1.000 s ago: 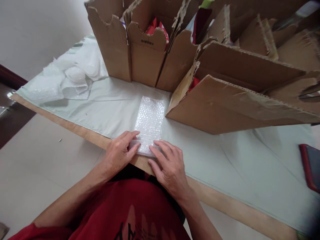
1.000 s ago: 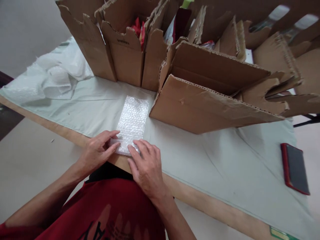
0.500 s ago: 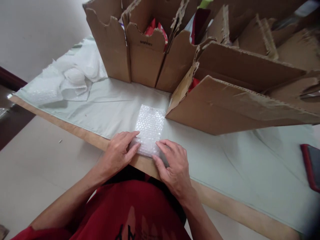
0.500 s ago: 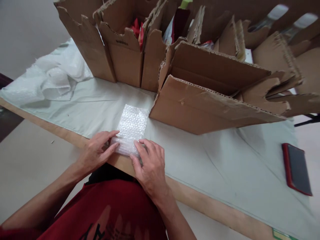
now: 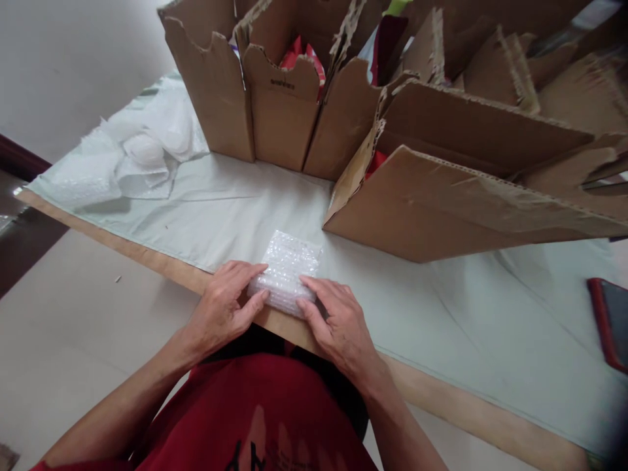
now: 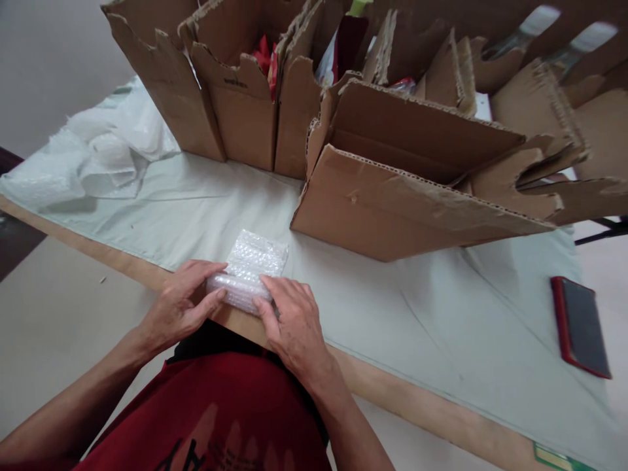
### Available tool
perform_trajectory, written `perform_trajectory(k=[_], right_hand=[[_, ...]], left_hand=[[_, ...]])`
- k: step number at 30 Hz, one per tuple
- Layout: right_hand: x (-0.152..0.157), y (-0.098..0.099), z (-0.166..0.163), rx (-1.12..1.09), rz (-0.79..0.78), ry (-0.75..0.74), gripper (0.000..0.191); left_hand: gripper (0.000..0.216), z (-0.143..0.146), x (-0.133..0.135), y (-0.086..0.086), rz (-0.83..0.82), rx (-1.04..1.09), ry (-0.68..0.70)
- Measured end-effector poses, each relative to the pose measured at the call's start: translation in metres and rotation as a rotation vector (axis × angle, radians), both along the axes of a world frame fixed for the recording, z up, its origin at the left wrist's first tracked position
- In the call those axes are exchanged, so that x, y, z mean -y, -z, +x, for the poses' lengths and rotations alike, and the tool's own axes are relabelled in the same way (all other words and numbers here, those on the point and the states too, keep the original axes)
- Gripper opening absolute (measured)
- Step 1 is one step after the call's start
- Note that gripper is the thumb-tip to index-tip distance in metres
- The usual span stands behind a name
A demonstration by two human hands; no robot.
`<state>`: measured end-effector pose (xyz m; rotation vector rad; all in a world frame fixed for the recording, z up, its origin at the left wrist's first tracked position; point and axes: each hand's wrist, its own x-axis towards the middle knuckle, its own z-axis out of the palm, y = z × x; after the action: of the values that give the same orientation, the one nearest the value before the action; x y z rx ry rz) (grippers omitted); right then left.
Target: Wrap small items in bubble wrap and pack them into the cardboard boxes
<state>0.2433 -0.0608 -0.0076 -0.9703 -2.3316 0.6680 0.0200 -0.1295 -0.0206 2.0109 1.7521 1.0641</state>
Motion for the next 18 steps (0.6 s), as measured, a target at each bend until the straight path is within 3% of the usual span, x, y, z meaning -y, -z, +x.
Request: perform_trajectory(k=[3, 8, 10, 13, 16, 18], right_hand=[[0.002, 0.003, -0.002, 0.004, 0.184, 0.109, 0.027], [0.000, 0.011, -0.010, 0.129, 0.239, -0.035, 0.028], [-0.004, 0.013, -0.011, 0.067, 0.180, -0.004, 0.026], [-0.006, 0.013, -0.009, -0.097, -0.017, 0.153, 0.027], [0.003, 0.009, -0.007, -0.204, -0.289, 0.205, 0.028], [0.010, 0.006, -0.005, -0.240, -0.423, 0.157, 0.025]], left_hand=[[0.029, 0.001, -0.015, 0.004, 0.016, -0.122, -0.090], [0.031, 0.003, -0.022, 0.003, 0.033, -0.073, -0.204], [0.036, 0.006, -0.013, -0.001, -0.021, 0.108, -0.267], [0.047, 0.016, 0.003, -0.008, -0.186, 0.559, -0.321], [0.068, 0.032, 0.009, -0.012, -0.360, 0.986, -0.249], [0.080, 0.042, 0.007, -0.016, -0.427, 1.137, -0.193]])
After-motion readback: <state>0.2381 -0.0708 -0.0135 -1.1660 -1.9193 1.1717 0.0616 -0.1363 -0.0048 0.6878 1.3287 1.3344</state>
